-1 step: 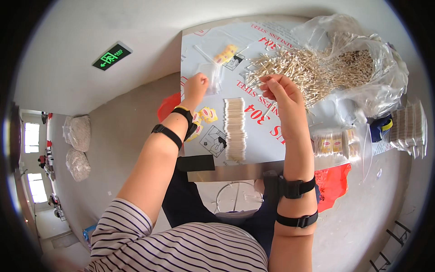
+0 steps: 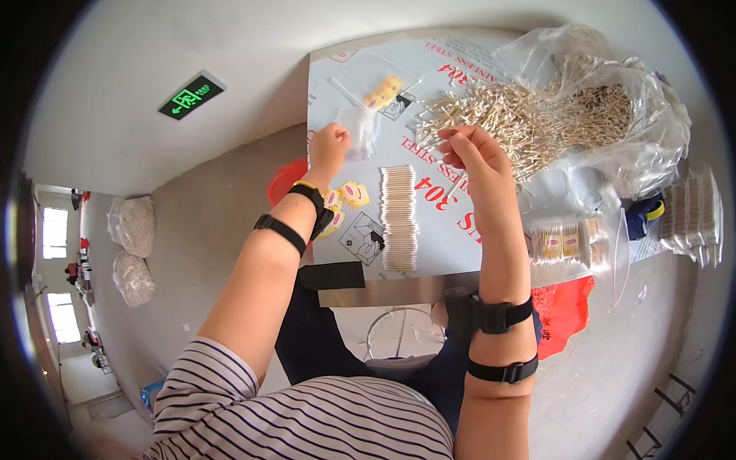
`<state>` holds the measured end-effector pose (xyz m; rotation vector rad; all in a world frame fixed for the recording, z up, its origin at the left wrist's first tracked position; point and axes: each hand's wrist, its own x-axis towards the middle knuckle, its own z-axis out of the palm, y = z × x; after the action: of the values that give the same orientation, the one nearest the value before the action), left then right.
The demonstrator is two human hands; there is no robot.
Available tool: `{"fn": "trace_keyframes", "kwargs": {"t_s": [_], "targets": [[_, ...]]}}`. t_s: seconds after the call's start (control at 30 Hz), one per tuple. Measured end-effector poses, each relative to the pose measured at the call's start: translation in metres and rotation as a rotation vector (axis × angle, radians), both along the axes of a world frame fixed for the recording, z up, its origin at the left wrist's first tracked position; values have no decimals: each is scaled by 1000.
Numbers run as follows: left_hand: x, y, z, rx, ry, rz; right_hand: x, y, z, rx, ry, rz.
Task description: The person is manually counting and packing cotton swabs into small plastic bags at a workstation.
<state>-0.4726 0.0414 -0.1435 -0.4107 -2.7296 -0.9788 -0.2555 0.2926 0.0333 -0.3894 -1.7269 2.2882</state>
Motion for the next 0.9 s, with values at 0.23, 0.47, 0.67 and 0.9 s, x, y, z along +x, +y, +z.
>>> {"fn": "trace_keyframes", "kwargs": {"t_s": [0.23, 0.47, 0.67, 0.9], "targets": [[31, -49, 44, 175, -117, 110, 0, -24, 0, 66, 32, 93], [49, -50, 36, 204, -159, -93, 14, -32, -2, 42, 7, 116], [42, -13, 10, 99, -187, -109, 16, -24, 4, -4, 30, 79], [17, 29, -25, -259, 26, 33, 7, -3, -2, -57, 35, 41]]}}
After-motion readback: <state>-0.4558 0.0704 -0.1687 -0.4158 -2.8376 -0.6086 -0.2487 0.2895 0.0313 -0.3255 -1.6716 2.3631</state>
